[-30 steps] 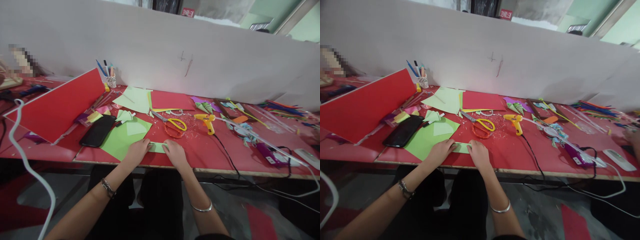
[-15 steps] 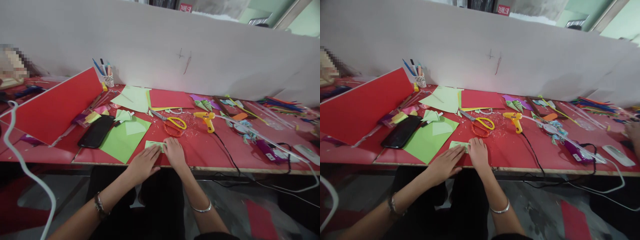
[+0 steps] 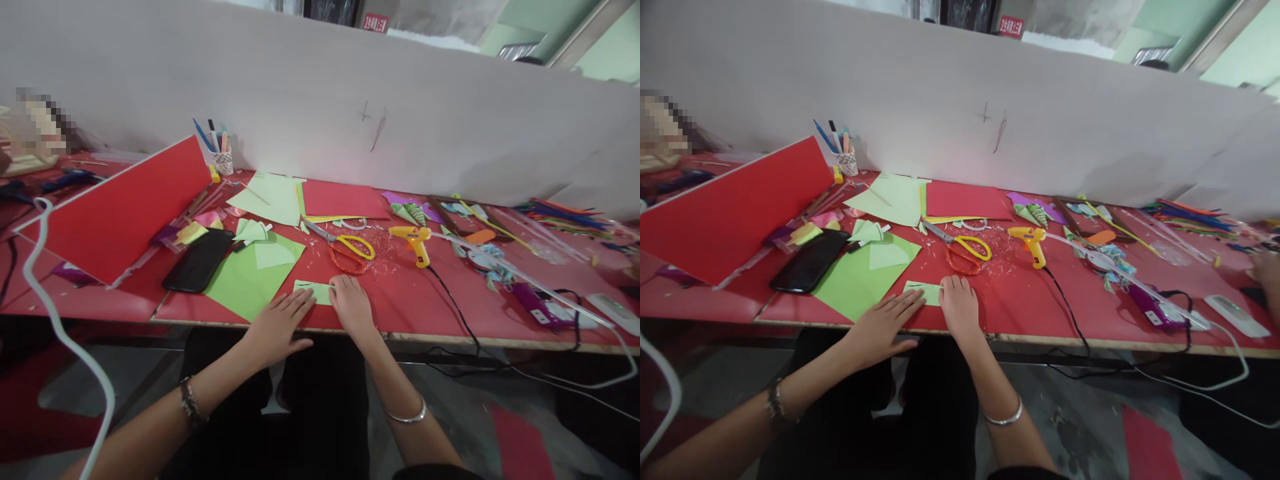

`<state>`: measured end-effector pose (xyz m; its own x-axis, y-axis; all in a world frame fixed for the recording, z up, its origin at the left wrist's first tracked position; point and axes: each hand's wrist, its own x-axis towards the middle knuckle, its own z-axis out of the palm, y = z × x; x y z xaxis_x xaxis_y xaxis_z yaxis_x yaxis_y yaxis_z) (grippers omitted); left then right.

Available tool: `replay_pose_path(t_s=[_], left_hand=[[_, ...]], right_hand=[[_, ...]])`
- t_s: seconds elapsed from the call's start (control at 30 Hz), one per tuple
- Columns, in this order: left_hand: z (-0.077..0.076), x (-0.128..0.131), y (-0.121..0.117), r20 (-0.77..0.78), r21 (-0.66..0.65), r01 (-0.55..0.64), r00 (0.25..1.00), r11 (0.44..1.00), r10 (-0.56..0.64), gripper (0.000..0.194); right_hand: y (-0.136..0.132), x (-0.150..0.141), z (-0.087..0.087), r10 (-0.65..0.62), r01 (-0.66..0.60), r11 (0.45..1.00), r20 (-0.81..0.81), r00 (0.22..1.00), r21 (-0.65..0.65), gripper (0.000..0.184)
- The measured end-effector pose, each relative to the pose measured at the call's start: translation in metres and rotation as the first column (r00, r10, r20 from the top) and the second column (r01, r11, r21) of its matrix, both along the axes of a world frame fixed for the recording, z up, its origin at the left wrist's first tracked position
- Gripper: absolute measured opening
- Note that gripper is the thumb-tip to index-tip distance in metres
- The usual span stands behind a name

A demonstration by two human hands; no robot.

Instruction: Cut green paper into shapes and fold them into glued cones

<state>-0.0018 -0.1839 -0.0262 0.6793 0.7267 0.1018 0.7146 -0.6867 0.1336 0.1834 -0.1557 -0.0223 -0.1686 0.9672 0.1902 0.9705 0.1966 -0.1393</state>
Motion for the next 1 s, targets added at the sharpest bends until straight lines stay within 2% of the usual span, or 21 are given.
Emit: replay_pose_path(t_s=[0.13,0.2,0.3,0.37,0.43,0.63,0.83,1.0], left_hand=[[0.005,-0.025,0.002,-0.068,0.007,-0.009,0.998,1.0,0.01,0.071],[0.006,-0.032,0.003,-0.084,0.017,-0.008,0.996,1.0,0.01,0.072],[0.006,-0.036,0.005,-0.09,0.008,-0.001,0.996,1.0,0.001,0.073],[0.005,-0.036,0.006,-0.106,-0.01,-0.006,0.994,1.0,0.005,0.075],[0.005,-0.035,0.005,-0.124,-0.019,-0.013,0.992,1.0,0.011,0.075],[0.005,-0.035,0.003,-0.126,0.011,-0.022,0.992,1.0,0.023,0.072],[0.007,-0.036,0.003,-0.104,-0.001,-0.019,0.994,1.0,0.018,0.071],[0.012,-0.034,0.007,-0.114,-0.037,-0.01,0.993,0.999,0.006,0.066]], right_hand=[[0.0,-0.003,0.005,-0.026,0.026,1.0,0.069,0.997,0.0,0.016],[-0.002,-0.006,0.006,0.002,-0.006,0.999,0.098,0.995,0.043,0.022],[-0.007,-0.009,0.006,0.217,-0.227,0.969,0.109,0.97,0.095,0.035],[-0.013,-0.01,0.003,0.362,-0.369,0.927,0.098,0.927,0.066,0.038],[-0.02,-0.01,0.0,0.411,-0.413,0.91,0.062,0.909,0.02,0.037],[-0.036,0.006,0.005,0.366,-0.368,0.929,-0.056,0.929,-0.034,0.043],[-0.046,0.036,0.004,0.317,-0.319,0.946,-0.047,0.947,-0.056,0.042],[-0.052,0.039,-0.003,0.313,-0.314,0.948,-0.035,0.949,-0.048,0.045]])
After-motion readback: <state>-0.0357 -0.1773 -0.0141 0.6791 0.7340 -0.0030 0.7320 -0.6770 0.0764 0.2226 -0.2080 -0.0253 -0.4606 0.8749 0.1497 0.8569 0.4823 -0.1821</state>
